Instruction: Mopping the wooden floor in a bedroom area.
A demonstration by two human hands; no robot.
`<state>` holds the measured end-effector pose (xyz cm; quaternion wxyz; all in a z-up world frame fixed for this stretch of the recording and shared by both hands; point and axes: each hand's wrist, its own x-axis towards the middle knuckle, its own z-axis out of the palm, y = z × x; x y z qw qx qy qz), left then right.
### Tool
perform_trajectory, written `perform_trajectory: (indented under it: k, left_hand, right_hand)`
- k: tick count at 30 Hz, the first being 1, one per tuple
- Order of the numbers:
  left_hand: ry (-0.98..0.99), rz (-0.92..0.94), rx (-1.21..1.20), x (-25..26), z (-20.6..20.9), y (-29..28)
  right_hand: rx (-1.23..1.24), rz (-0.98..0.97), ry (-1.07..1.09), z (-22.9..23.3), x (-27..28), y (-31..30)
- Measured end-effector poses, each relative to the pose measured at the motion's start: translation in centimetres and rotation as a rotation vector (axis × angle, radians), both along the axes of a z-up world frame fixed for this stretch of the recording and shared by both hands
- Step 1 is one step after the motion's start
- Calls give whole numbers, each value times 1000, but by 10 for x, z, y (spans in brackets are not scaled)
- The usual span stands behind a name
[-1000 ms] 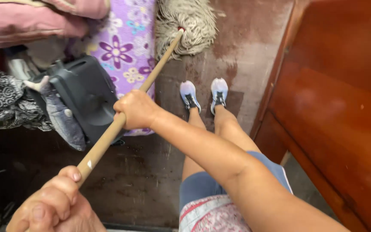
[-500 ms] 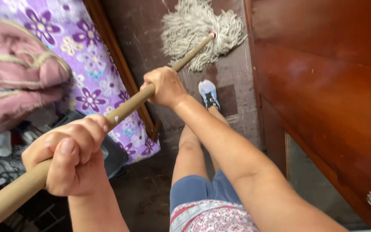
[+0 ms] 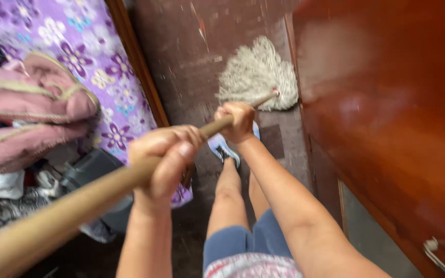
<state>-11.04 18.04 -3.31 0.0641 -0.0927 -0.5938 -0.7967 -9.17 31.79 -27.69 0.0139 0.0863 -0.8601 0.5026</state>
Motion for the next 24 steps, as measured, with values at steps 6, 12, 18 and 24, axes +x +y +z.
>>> perform_trajectory:
  k: [6,12,18,24]
  left_hand:
    - [-196,59,-127,0,21,-6]
    - [-282,231,-142,9,3,-18]
    - [-321,114,1,1,-1,-15]
    - [-280,200,-140,30,33,-58]
  right_hand:
    - [-56,36,296,7,-65,-29]
    - [40,152,189,16,-56,-29]
    - [88,12,38,17,-24,-14]
    - [-33,38,204,27,-24,-91]
